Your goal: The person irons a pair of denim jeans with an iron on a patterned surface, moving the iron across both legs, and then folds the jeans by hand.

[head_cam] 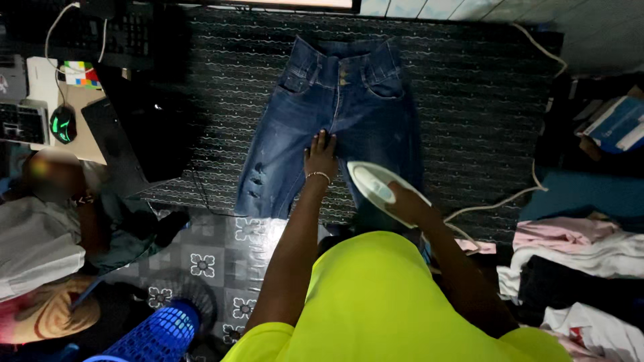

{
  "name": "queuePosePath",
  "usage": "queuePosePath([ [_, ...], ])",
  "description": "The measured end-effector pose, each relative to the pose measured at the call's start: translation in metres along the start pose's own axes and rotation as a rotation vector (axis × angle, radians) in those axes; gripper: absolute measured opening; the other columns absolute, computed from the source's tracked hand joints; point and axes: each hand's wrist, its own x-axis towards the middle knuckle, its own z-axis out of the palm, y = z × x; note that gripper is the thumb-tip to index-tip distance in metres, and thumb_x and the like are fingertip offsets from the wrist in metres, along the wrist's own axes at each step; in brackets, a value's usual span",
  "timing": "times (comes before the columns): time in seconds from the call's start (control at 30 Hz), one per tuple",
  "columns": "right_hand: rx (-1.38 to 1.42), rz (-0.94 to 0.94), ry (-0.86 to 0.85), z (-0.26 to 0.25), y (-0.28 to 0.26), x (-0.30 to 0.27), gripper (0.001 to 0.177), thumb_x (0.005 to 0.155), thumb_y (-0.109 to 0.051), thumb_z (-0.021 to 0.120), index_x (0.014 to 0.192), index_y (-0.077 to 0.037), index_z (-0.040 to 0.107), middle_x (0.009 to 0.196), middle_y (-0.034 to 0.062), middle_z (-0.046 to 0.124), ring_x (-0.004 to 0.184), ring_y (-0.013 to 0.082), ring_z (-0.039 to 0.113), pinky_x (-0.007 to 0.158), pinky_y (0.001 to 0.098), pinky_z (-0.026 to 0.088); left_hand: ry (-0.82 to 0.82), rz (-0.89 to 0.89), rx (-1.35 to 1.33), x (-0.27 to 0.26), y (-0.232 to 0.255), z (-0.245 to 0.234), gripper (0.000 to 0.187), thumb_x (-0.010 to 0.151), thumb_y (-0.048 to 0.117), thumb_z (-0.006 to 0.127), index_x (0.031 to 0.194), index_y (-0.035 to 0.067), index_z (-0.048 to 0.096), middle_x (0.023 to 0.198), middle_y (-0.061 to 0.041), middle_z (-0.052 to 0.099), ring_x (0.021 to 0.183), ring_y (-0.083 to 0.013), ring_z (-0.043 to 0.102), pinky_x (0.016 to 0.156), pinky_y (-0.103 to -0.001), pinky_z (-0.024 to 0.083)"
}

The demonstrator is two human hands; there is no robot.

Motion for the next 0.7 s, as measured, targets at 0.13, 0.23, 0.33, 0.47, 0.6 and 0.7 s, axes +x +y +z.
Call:
queuePosePath([
  [0.13,-0.065,-0.057,-0.114,0.027,0.023,-0.030,0.064,0.076,-0.028,0.076,0.134,-0.009,0.056,0.120,0.0205,0.069,0.110,0.0378,0.068,0.093,0.0486,0.054,0.030,0.001,0.001,-0.011,0.002,-0.005,0.069,0.097,0.029,0.059,0.161,0.031,0.032,0.174,-0.002,0.012,0.159,-0.0271,0.017,0.125,-0.058,0.021],
  [0.23,-0.173,0.022,-0.126,0.027,0.027,-0.048,0.051,0.083,-0.033,0.072,0.129,-0.012,0.060,0.119,0.0201,0.070,0.111,0.0398,0.067,0.093,0.0503,0.052,0.030,0.023,0.001,-0.016,0.005,-0.011,0.076,0.094,0.031,0.061,0.161,0.029,0.026,0.174,-0.004,0.009,0.158,-0.0290,0.016,0.122,-0.059,0.022],
  [0.33,-0.209,0.167,-0.099,0.025,0.022,-0.066,0.051,0.082,-0.031,0.070,0.129,-0.014,0.060,0.115,0.0184,0.072,0.107,0.0384,0.070,0.091,0.0518,0.054,0.011,0.022,0.049,-0.017,0.009,-0.016,0.074,0.097,0.033,0.062,0.162,0.027,0.027,0.173,-0.007,0.010,0.159,-0.0308,0.015,0.122,-0.061,0.023],
  [0.47,-0.137,0.148,0.049,0.023,0.017,-0.063,0.049,0.084,-0.032,0.071,0.126,-0.009,0.060,0.114,0.0218,0.071,0.106,0.0401,0.069,0.090,0.0531,0.054,0.022,0.032,0.016,-0.019,0.006,-0.011,0.082,0.091,0.034,0.065,0.162,0.029,0.024,0.172,-0.007,0.008,0.157,-0.0303,0.015,0.123,-0.059,0.022],
  [0.6,-0.078,0.099,0.254,0.015,0.011,-0.031,0.061,0.082,-0.031,0.072,0.136,-0.009,0.053,0.118,0.0251,0.068,0.106,0.0444,0.068,0.091,0.0545,0.053,0.048,0.029,0.089,-0.011,0.003,0.000,0.082,0.093,0.033,0.064,0.163,0.027,0.022,0.173,-0.007,0.008,0.158,-0.0296,0.015,0.122,-0.059,0.024],
  [0.7,0.045,0.142,0.296,0.002,0.005,0.002,0.068,0.083,-0.030,0.072,0.143,-0.008,0.048,0.122,0.0270,0.066,0.108,0.0465,0.067,0.093,0.0550,0.053,0.032,0.027,0.125,-0.010,0.002,0.001,0.083,0.093,0.034,0.065,0.164,0.026,0.020,0.173,-0.008,0.006,0.158,-0.0305,0.014,0.121,-0.059,0.024],
])
